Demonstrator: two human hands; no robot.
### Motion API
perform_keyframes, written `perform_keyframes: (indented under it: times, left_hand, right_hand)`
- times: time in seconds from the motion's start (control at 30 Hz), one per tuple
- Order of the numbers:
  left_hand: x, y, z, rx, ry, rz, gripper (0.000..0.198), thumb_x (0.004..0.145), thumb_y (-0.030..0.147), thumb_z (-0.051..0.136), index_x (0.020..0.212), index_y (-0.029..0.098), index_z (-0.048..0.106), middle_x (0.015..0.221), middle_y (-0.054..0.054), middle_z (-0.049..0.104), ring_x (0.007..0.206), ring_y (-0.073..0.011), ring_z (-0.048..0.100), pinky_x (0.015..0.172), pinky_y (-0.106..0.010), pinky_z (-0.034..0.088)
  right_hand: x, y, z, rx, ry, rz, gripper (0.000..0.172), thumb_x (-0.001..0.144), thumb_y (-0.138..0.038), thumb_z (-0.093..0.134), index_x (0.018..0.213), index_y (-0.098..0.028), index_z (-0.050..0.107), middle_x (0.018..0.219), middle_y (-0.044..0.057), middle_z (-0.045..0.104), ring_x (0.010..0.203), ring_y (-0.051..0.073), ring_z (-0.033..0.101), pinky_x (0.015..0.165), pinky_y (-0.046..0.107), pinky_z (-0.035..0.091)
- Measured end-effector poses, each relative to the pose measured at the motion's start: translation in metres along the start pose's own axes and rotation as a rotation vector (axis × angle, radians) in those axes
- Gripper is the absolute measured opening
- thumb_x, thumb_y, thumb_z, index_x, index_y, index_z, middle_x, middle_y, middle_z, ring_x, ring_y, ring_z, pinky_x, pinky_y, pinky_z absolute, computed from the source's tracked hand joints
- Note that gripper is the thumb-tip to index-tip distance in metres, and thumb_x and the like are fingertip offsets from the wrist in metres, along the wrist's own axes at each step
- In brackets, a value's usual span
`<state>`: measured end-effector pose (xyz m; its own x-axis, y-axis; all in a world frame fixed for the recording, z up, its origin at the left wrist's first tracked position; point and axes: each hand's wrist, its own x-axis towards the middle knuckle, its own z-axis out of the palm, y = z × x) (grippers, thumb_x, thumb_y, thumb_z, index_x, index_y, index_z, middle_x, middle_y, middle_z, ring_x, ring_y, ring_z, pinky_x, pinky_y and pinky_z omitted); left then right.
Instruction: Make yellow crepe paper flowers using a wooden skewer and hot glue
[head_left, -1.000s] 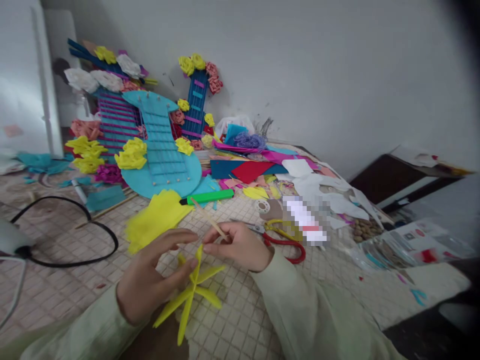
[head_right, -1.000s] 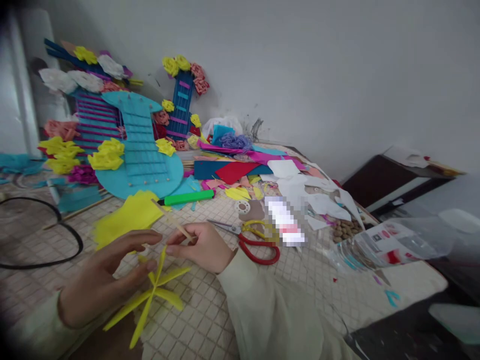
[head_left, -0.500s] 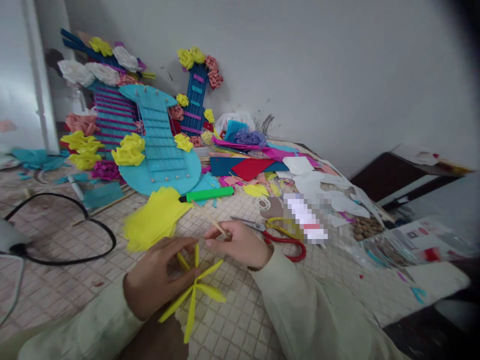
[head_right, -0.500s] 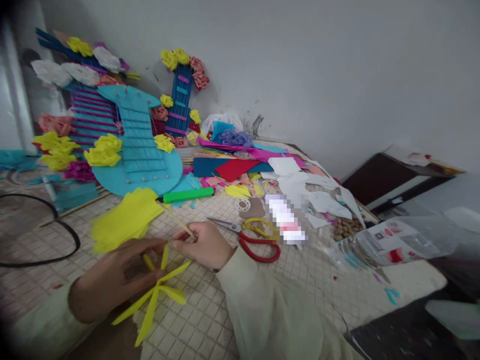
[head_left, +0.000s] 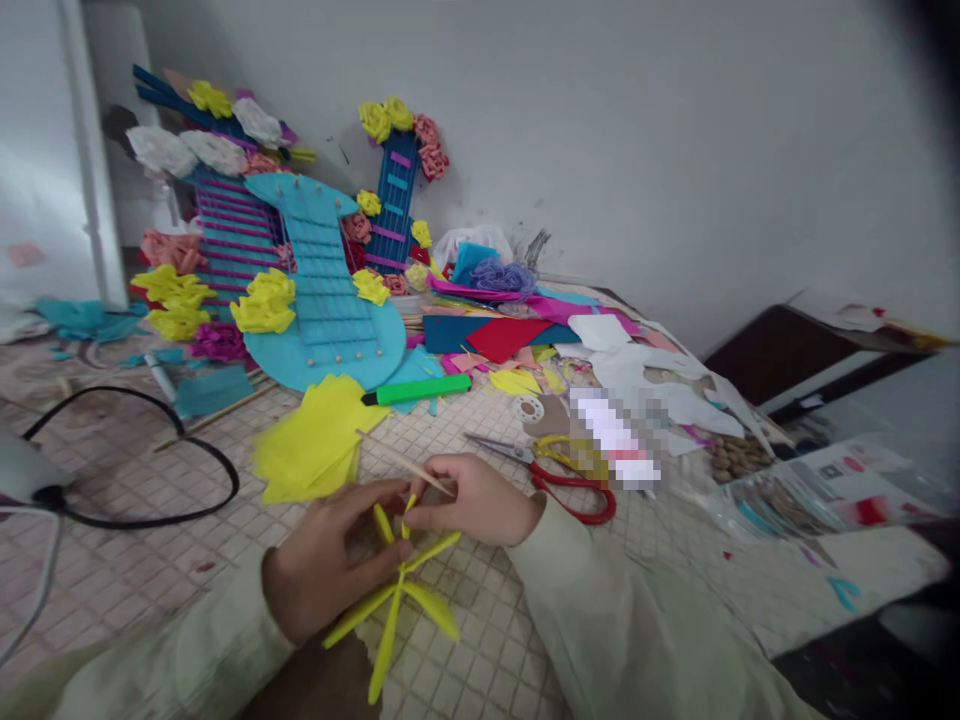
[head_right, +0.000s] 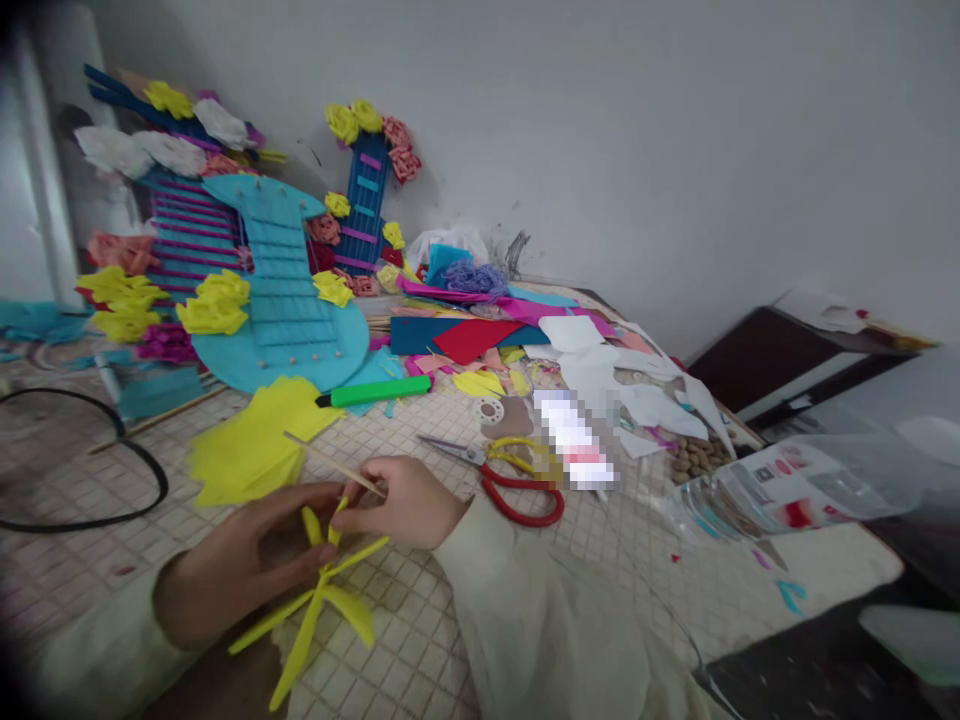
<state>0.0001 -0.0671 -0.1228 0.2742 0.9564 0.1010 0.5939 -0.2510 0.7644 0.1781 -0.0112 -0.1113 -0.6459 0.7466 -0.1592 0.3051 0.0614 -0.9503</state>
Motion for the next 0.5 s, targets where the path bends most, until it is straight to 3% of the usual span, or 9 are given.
perform_keyframes:
  times: [0.1,0.23,0.37,0.5]
  left_hand:
    - [0.002,0.006,-0.005,-0.088,0.001,-0.037,0.034,0.071,0.032,0.057,0.104,0.024,0.055,0.085,0.0,0.069,0.078,-0.0165,0.064,0.071,-0.028,0.051]
    - [0.001,0.014,-0.012,-0.13,0.124,-0.016,0.029,0.069,0.032,0.061,0.097,0.023,0.058,0.081,0.0,0.069,0.074,-0.0166,0.064,0.067,-0.027,0.052]
    - [-0.007,0.02,-0.017,-0.059,0.265,0.135,0.025,0.069,0.028,0.063,0.094,0.028,0.058,0.085,0.002,0.068,0.077,-0.0153,0.063,0.069,-0.025,0.052]
    - [-0.015,0.025,-0.021,0.057,0.337,0.339,0.024,0.073,0.024,0.06,0.095,0.029,0.056,0.09,0.001,0.066,0.083,-0.0151,0.062,0.073,-0.025,0.052]
  right_hand:
    - [-0.001,-0.006,0.0,0.187,0.013,-0.023,0.028,0.06,-0.03,0.074,0.076,-0.015,0.056,0.067,-0.004,0.053,0.055,0.006,0.045,0.051,0.017,0.037]
    - [-0.004,-0.015,0.0,0.326,0.018,-0.061,0.032,0.06,-0.034,0.074,0.08,-0.016,0.057,0.073,-0.003,0.055,0.05,0.004,0.042,0.045,0.016,0.033]
    - [-0.012,-0.023,0.0,0.288,0.023,-0.19,0.026,0.067,-0.035,0.069,0.082,-0.017,0.058,0.057,-0.007,0.045,0.038,0.001,0.022,0.035,0.017,0.015]
    - [-0.019,-0.029,0.002,0.134,0.139,-0.472,0.024,0.066,-0.034,0.07,0.083,-0.019,0.063,0.082,0.0,0.055,0.042,0.002,0.028,0.036,0.018,0.023]
